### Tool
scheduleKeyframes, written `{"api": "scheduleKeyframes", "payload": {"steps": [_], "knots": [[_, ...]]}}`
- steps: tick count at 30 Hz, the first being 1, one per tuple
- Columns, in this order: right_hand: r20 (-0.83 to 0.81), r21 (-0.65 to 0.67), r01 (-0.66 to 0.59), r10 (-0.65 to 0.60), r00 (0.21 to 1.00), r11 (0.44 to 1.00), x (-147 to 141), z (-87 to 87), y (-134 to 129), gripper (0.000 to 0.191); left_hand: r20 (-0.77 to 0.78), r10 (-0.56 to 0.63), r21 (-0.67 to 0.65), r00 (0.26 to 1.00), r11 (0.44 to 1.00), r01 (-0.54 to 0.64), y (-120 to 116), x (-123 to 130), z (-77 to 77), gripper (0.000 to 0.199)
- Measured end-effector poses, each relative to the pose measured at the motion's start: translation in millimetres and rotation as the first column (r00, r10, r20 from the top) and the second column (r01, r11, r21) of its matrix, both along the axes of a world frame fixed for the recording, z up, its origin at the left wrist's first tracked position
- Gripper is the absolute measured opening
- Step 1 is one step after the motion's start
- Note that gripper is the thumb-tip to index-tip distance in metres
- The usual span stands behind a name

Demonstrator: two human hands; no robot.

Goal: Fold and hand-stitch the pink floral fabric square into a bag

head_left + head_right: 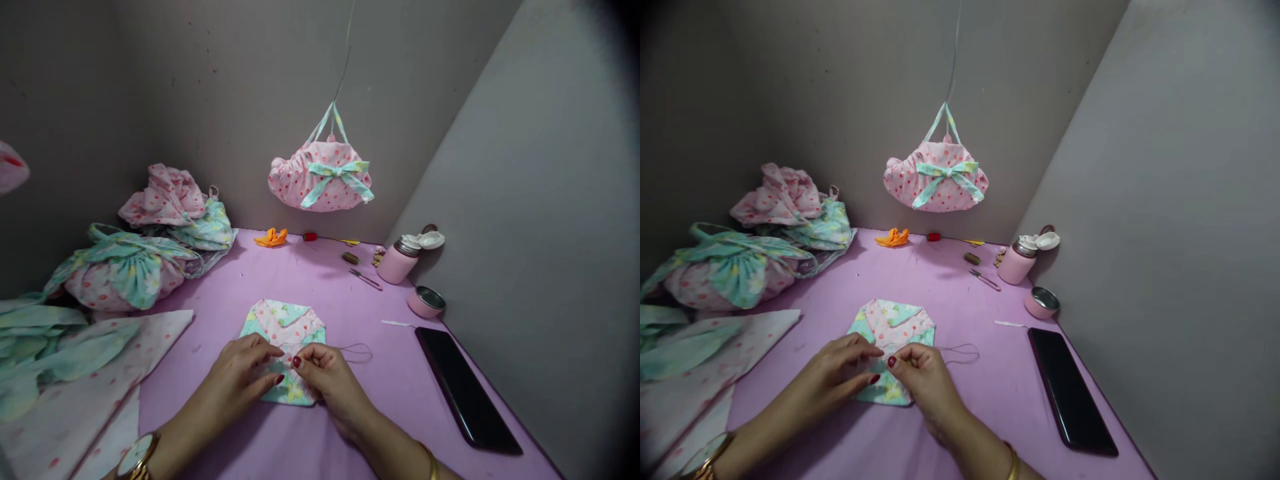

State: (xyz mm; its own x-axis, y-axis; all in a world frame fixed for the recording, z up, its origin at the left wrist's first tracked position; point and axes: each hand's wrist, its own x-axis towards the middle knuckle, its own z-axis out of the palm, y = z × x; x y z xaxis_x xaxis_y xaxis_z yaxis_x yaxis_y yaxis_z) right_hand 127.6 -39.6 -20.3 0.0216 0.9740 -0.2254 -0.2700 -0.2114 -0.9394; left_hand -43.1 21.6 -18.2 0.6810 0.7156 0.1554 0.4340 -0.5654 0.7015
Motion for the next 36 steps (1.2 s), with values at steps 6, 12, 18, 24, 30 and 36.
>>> {"api": "scheduleKeyframes", "payload": {"steps": [6, 12, 18, 24, 30, 36], "knots": [[0.0, -0.005, 0.0, 0.0, 1.0, 1.0, -0.8, 1.9, 0.2, 0.03, -0.044, -0.012, 0.016, 0.999, 1.0, 0.013, 3.4, 4.9, 0.9, 0.018], [-0.012, -0.018, 0.022, -0.022, 1.0, 1.0, -0.4, 3.8, 0.6, 0.033, 0.015, 0.016, -0.105, 1.0, 0.994, -0.014, -0.3, 6.1, 2.9, 0.019], [-0.005, 0.008, 0.018, -0.018, 1.0, 1.0, -0.8, -0.3, 0.5, 0.034, 0.042, 0.044, -0.367, 0.998, 0.93, -0.025, -6.3, 8.2, -0.6, 0.013], [0.026, 0.056, -0.035, 0.034, 0.999, 0.998, -0.8, -5.4, -0.7, 0.03, 0.06, 0.064, -0.476, 0.996, 0.879, -0.028, -4.8, 8.4, -4.5, 0.012], [0.03, 0.055, -0.014, 0.012, 0.999, 0.998, 0.0, -3.6, 0.2, 0.029, 0.018, 0.024, -0.447, 1.0, 0.894, -0.013, -4.5, 6.9, -1.0, 0.019], [0.129, 0.132, -0.045, 0.028, 0.991, 0.99, -0.4, -6.3, -0.8, 0.024, 0.275, 0.143, -0.669, 0.951, 0.739, 0.082, -7.7, 8.0, 6.3, 0.022]]}}
